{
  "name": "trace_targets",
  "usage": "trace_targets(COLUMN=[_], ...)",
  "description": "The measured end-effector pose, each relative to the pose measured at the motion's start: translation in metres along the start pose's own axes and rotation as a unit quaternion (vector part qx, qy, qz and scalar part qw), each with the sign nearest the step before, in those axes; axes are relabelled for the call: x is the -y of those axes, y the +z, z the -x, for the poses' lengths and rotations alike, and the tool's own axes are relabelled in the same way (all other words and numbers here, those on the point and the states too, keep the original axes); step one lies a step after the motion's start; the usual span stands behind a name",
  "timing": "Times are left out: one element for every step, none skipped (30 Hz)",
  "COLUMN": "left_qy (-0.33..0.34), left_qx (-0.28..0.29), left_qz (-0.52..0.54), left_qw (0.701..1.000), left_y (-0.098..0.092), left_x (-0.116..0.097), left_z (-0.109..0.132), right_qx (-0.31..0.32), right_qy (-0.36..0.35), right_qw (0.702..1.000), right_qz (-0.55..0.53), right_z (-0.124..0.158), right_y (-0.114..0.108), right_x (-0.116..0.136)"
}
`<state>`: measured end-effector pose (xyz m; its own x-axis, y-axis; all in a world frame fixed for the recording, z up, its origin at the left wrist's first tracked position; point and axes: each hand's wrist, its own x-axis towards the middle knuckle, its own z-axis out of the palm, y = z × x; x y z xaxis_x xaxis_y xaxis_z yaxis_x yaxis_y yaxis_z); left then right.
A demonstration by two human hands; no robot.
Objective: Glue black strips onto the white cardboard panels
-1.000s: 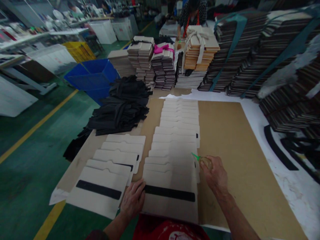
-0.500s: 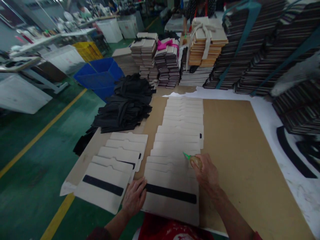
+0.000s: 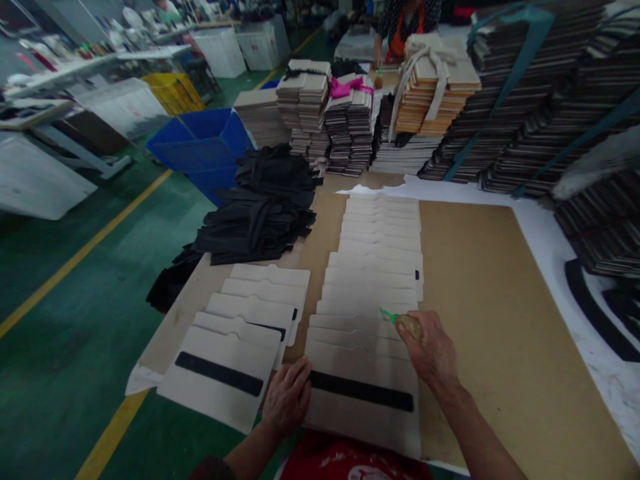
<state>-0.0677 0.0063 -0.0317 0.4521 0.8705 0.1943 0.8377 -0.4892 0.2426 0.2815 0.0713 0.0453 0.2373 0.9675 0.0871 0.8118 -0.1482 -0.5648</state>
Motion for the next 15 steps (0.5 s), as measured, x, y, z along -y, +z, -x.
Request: trace_targets(left_qy=[0.001,0.002,0.003,0.003,0.003,0.003,0.002,0.002,0.002,0.003,0.004,0.004,0.005,0.005,0.005], left_qx=[0.0,0.0,0.0,-0.001,-0.002,-0.002,-0.003,-0.003,-0.003,-0.004,-0.004,-0.004,-0.003,-0.003,-0.001], left_qz=[0.003,0.005,0.008,0.01,0.012,0.014,0.016,0.018,0.021,0.024,0.027,0.03,0.032,0.033,0.034], left_qw=[1.0,1.0,1.0,1.0,1.0,1.0,1.0,1.0,1.0,1.0,1.0,1.0,0.999,0.999,0.999], left_y=[0.0,0.0,0.0,0.0,0.0,0.0,0.001,0.001,0.002,0.002,0.003,0.003,0.003,0.003,0.003], left_x=[0.0,0.0,0.0,0.0,-0.001,-0.001,-0.001,-0.001,0.0,0.0,0.0,0.0,0.0,0.0,0.0], left_z=[0.0,0.0,-0.001,-0.001,-0.001,-0.001,-0.001,-0.001,0.0,0.0,0.001,0.001,0.002,0.002,0.002], right_qx=[-0.003,-0.004,-0.001,0.005,0.014,0.024,0.03,0.032,0.03,0.023,0.016,0.011,0.009,0.012,0.017], right_qy=[0.006,0.009,0.009,0.006,-0.001,-0.008,-0.012,-0.011,-0.006,0.001,0.007,0.01,0.01,0.005,-0.001], right_qw=[1.0,1.0,1.0,1.0,1.0,1.0,0.999,0.999,0.999,1.0,1.0,1.0,1.0,1.0,1.0], right_qz=[0.004,0.008,0.01,0.013,0.015,0.016,0.016,0.014,0.013,0.012,0.012,0.013,0.015,0.015,0.015], right_z=[0.0,0.0,0.0,0.0,0.0,0.0,0.0,0.0,0.0,0.0,0.0,-0.001,-0.001,-0.001,-0.002], right_y=[0.001,0.003,0.005,0.007,0.009,0.012,0.013,0.015,0.015,0.016,0.016,0.016,0.017,0.019,0.02], right_x=[0.003,0.006,0.01,0.013,0.017,0.02,0.023,0.026,0.028,0.03,0.032,0.034,0.037,0.04,0.044])
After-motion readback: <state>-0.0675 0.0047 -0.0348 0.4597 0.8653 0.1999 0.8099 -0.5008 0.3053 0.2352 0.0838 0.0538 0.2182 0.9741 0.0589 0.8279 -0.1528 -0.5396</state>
